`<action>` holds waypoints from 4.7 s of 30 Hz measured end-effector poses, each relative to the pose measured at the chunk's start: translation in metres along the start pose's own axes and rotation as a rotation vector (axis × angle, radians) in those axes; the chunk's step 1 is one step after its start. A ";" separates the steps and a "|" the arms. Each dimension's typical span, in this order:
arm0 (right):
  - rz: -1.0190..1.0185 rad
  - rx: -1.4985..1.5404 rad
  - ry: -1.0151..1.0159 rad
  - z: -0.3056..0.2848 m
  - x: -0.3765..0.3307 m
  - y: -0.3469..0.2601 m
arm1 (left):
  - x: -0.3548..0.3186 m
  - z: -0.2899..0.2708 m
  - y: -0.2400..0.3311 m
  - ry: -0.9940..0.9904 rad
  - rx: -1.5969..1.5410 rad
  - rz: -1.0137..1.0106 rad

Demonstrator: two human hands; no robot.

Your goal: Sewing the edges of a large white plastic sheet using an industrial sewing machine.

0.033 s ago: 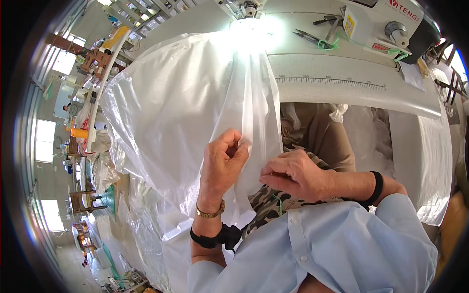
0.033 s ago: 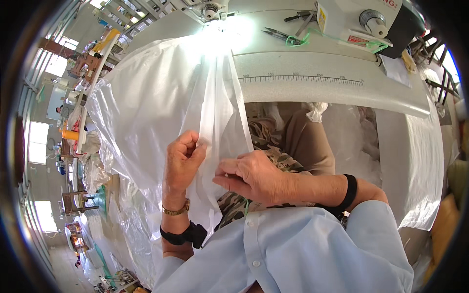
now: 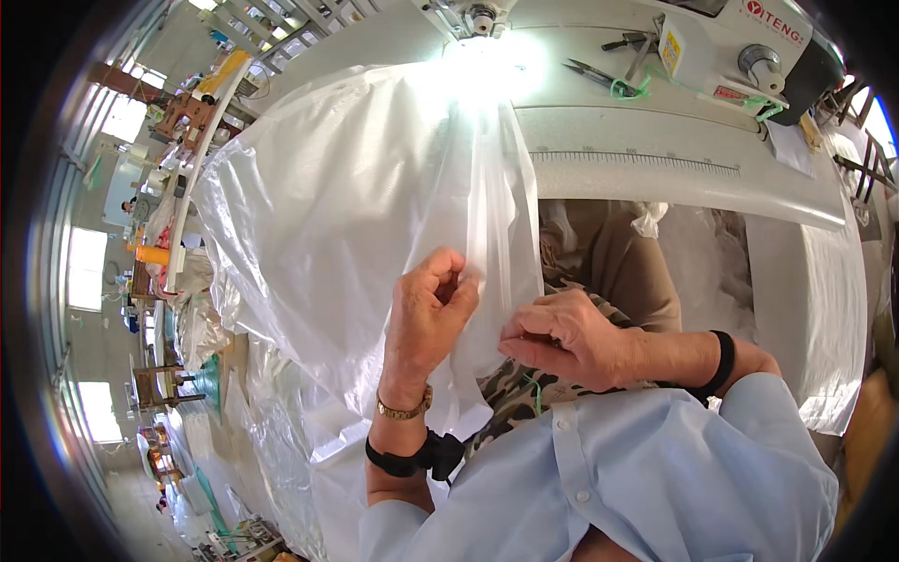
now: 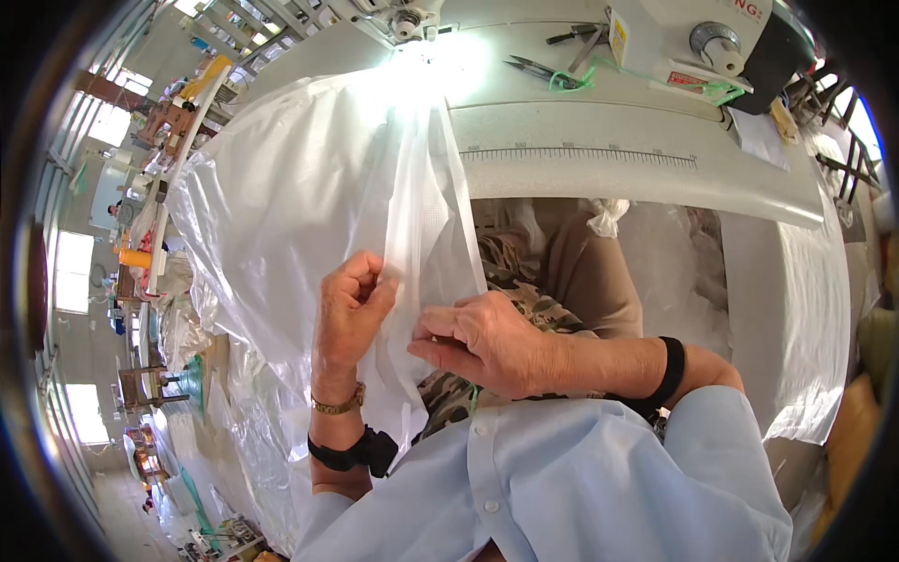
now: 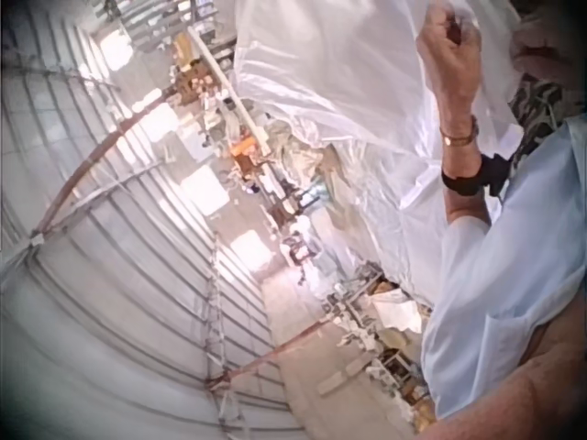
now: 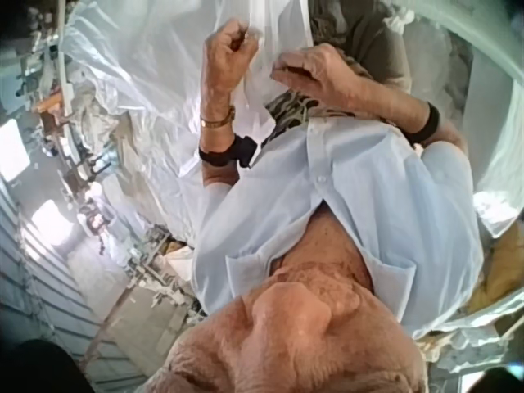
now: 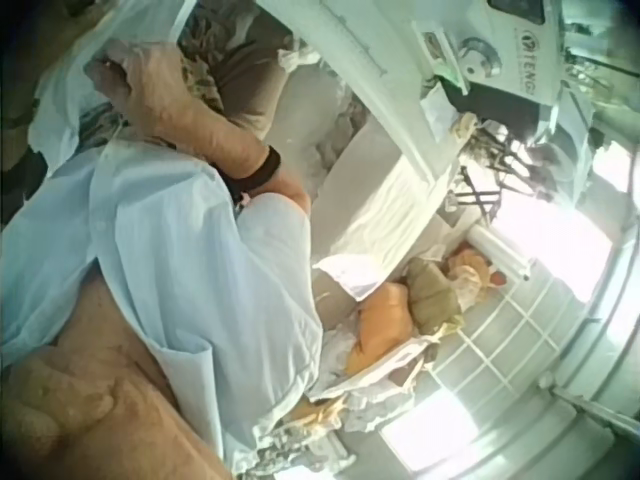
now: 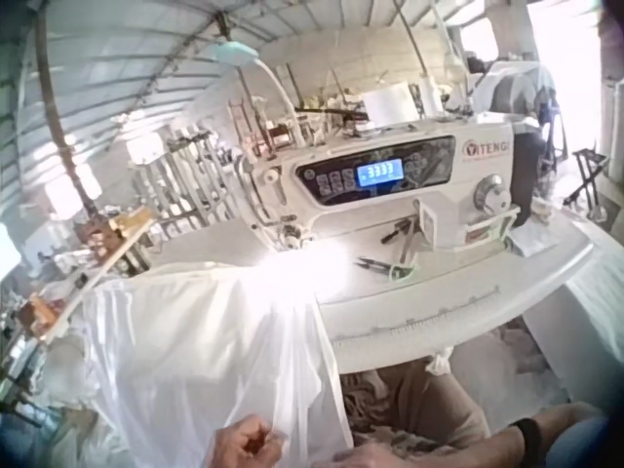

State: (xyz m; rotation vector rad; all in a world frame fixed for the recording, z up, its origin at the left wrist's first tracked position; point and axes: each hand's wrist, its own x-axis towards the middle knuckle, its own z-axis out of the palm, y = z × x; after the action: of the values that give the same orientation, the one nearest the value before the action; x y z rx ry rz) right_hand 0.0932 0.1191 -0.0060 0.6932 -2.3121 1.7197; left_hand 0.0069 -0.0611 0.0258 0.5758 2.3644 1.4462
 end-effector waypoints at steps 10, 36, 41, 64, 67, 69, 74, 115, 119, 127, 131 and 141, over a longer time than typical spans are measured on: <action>-0.280 -0.261 -0.029 0.003 0.022 -0.004 | 0.004 0.006 -0.021 -0.114 -0.294 -0.051; -0.508 -0.602 -0.354 0.001 0.023 0.018 | 0.009 0.012 -0.016 -0.017 -0.321 -0.113; 0.560 0.476 0.238 0.014 0.015 0.048 | 0.012 0.016 -0.023 0.048 -0.579 -0.089; 0.598 0.720 0.152 0.050 0.037 0.079 | 0.014 0.010 -0.028 0.010 -0.899 -0.264; 0.387 0.271 0.109 0.029 0.021 0.065 | 0.013 0.004 -0.040 0.055 -0.775 -0.213; 0.196 -0.381 0.072 0.011 0.009 0.059 | 0.014 0.004 -0.037 0.051 -0.770 -0.220; 0.206 -0.818 -0.131 0.001 -0.013 0.077 | 0.017 0.009 -0.042 0.044 -0.735 -0.198; 0.104 -0.202 0.452 0.035 0.040 0.078 | 0.024 -0.049 0.028 -0.001 0.121 0.139; 0.124 -0.166 -0.085 0.088 0.116 0.104 | 0.043 -0.061 0.071 0.004 0.523 0.255; -0.119 -0.196 -0.159 0.134 0.188 0.115 | 0.035 -0.053 0.127 -0.284 1.302 0.742; -0.224 -0.254 -0.229 0.140 0.127 0.140 | 0.024 -0.041 0.061 -0.300 1.397 0.711; -0.100 -0.727 -0.398 -0.060 0.135 0.069 | 0.003 -0.022 -0.031 0.072 1.040 0.604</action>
State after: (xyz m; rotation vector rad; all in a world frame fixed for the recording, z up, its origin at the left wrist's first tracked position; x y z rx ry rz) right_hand -0.0651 0.1555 0.0088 1.0132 -2.8176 0.6268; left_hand -0.0116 -0.0894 0.0080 1.5873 3.0291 0.2189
